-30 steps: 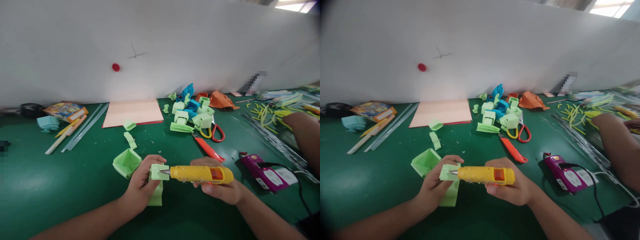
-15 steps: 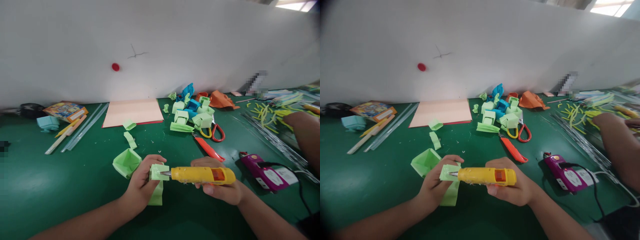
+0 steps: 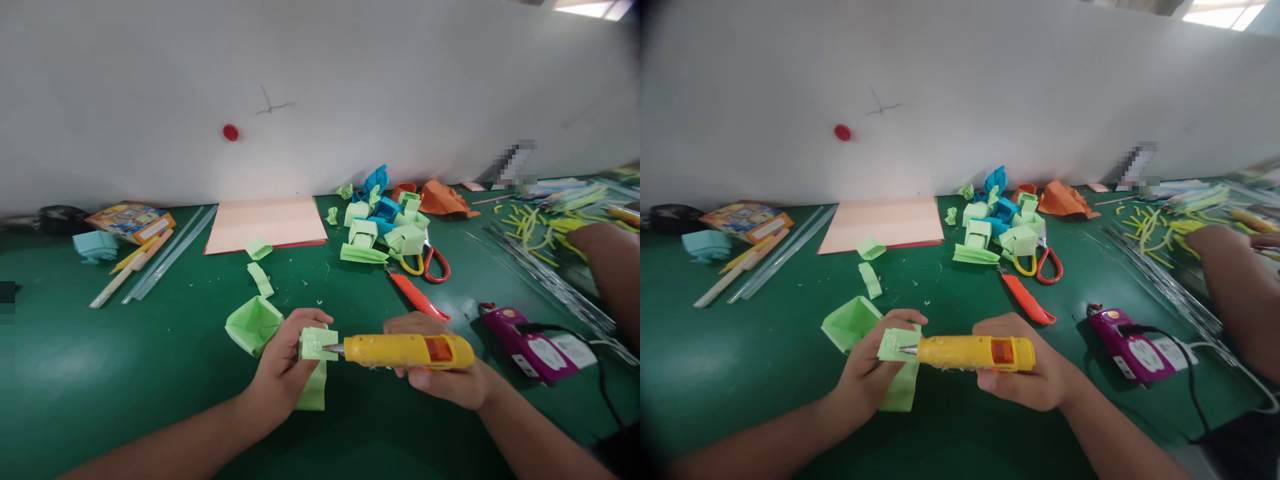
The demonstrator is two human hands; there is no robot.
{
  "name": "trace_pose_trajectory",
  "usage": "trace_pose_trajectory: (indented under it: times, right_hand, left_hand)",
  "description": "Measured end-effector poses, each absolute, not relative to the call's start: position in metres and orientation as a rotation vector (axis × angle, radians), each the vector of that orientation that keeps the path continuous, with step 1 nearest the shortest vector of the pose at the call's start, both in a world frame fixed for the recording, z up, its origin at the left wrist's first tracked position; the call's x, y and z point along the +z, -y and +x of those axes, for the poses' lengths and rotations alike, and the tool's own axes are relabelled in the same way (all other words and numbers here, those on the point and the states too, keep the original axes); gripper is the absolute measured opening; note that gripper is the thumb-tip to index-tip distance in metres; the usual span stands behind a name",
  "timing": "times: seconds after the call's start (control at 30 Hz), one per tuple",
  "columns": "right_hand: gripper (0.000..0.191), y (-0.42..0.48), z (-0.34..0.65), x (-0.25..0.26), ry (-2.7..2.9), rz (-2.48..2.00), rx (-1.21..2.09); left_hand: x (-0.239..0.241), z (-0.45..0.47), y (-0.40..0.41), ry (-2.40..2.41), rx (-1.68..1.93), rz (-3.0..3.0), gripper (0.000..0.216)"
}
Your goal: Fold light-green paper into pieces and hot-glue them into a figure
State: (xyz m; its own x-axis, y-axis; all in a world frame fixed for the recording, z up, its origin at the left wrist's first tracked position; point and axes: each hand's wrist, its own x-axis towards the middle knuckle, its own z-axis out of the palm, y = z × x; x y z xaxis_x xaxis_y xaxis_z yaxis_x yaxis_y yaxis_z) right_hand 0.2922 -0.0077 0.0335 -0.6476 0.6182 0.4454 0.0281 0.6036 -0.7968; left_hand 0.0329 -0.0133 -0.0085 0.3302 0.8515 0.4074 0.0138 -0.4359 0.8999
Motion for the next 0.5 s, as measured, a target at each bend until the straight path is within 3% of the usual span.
trace_pose_trajectory:
  times: [0.5]
  right_hand:
    - [0.030,0.0073,0.2950,0.0307,2.078,-0.516,1.028]
  left_hand:
    - [-0.0045,0.0326,0.0144,-0.796,1.210,1.711,0.020]
